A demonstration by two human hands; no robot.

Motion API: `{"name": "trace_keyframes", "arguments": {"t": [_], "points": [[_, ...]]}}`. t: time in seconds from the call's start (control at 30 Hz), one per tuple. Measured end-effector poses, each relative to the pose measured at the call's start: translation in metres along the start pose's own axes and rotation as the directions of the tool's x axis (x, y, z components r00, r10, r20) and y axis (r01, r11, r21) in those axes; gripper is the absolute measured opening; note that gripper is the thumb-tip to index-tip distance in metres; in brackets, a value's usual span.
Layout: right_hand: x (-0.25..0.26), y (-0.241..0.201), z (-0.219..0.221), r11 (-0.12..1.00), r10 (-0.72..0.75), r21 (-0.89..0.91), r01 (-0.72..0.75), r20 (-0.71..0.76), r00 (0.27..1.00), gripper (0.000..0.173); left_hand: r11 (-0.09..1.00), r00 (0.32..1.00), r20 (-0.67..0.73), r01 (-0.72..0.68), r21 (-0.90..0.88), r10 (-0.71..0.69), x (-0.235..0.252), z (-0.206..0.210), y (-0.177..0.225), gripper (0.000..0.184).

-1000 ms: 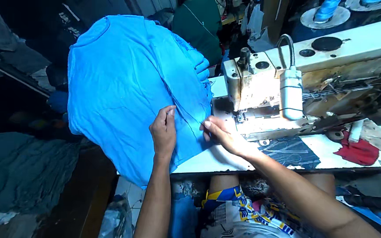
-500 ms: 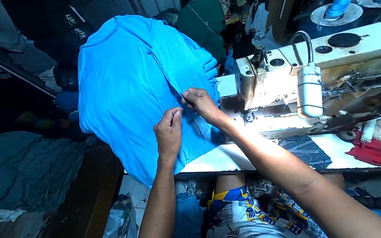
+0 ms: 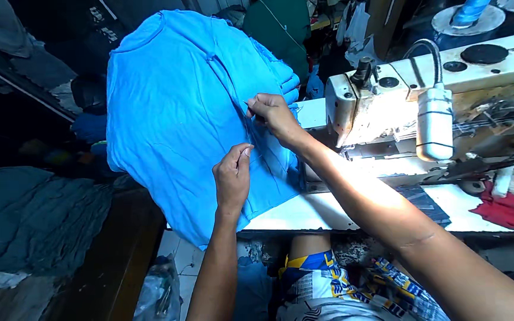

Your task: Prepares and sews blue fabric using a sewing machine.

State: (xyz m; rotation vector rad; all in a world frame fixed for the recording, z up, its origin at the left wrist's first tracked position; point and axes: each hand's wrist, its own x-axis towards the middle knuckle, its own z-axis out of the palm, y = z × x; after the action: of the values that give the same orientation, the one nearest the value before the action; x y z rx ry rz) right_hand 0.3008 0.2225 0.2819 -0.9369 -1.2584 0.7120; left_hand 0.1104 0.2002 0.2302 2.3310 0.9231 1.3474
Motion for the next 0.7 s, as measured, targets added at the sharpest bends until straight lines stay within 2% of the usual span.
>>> {"name": "trace_keyframes", "arguments": {"t": [0.13, 0.23, 0.3, 0.4, 0.53, 0.6, 0.7], "points": [[-0.026, 0.006, -0.005, 0.98, 0.195, -0.049, -0.195, 0.004, 0.981, 0.041, 0.999, 1.0, -0.001, 0.019, -0.028, -0.019, -0.005, 0.0, -0.002, 0.022], [-0.034, 0.014, -0.006, 0.956, 0.29, -0.057, -0.287, 0.069, 0.955, 0.043, 0.998, 1.0, 0.01, 0.024, -0.049, -0.024, -0.009, 0.0, 0.001, 0.021], [-0.029, 0.018, -0.003, 0.958, 0.28, 0.028, -0.285, 0.116, 0.953, 0.044, 0.999, 1.0, 0.017, 0.016, -0.046, -0.015, -0.011, 0.001, 0.003, 0.02], [-0.016, 0.014, 0.002, 0.968, 0.189, 0.14, -0.209, 0.145, 0.971, 0.04, 0.999, 0.999, 0.036, 0.023, -0.029, -0.022, -0.014, 0.001, 0.006, 0.021], [-0.013, 0.011, 0.001, 0.986, 0.05, 0.158, -0.058, 0.057, 0.997, 0.033, 0.996, 0.99, 0.135, -0.029, -0.086, 0.041, -0.025, -0.013, 0.011, 0.022], [-0.022, 0.012, -0.005, 0.991, 0.053, 0.124, -0.052, -0.006, 0.999, 0.035, 0.989, 0.983, 0.171, -0.036, -0.144, 0.06, -0.034, -0.023, 0.012, 0.021], [-0.045, 0.018, -0.013, 0.985, 0.165, 0.063, -0.163, -0.036, 0.986, 0.043, 0.985, 0.982, 0.18, -0.021, -0.169, 0.051, -0.044, -0.032, 0.011, 0.02]]}}
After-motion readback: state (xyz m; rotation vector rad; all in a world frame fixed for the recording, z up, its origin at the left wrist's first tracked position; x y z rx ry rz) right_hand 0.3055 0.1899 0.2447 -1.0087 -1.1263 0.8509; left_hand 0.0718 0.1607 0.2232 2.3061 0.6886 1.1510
